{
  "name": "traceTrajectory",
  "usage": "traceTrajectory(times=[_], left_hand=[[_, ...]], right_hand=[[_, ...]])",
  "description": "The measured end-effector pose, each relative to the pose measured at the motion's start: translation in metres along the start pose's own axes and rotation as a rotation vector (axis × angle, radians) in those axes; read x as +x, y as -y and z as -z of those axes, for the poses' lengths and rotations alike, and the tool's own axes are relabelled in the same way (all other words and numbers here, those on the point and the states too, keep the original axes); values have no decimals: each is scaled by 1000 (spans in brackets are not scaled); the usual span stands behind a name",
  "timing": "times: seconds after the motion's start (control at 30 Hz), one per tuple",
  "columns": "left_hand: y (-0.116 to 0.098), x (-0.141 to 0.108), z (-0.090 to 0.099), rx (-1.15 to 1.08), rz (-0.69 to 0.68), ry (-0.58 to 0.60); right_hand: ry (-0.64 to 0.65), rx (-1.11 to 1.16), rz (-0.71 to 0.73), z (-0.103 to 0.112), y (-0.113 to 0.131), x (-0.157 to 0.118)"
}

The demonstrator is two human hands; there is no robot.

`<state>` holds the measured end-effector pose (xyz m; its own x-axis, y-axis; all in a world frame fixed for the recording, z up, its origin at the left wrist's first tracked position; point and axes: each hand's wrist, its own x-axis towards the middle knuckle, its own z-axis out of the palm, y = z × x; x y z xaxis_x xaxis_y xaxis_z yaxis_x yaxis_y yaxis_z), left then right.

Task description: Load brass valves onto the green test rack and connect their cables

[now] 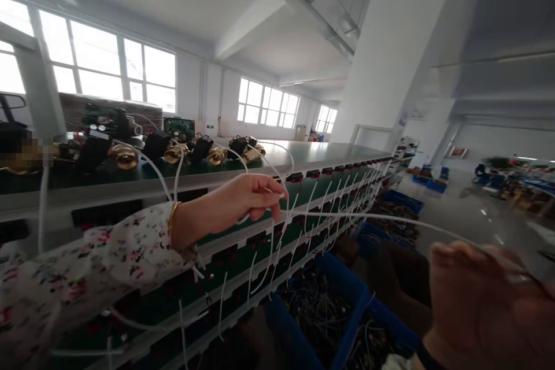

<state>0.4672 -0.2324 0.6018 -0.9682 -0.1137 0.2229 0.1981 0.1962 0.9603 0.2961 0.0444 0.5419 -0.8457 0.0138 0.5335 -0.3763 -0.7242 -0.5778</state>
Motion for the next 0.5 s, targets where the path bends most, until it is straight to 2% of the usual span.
traceTrajectory(times=[0.07, 0.13, 0.2, 0.27, 0.3, 0.37, 0.5], left_hand=[[9, -2, -6, 31, 13, -2], [18, -4, -10, 53, 20, 18], [25, -6, -11, 76, 16, 53], [29, -7, -11, 96, 13, 69], [31, -8, -11, 98, 9, 68], [33, -7, -12, 97, 21, 52], [34, -5, -17, 143, 87, 25]], right_hand=[[89, 235, 98, -27, 8, -4], [245, 344, -11, -46, 6, -17], [430, 289, -225, -58, -8, -36], [581, 75, -434, -67, -30, -54], [610, -40, -487, -71, -43, -62], [638, -223, -496, -76, -64, -73], [692, -377, -310, -82, -81, -84]])
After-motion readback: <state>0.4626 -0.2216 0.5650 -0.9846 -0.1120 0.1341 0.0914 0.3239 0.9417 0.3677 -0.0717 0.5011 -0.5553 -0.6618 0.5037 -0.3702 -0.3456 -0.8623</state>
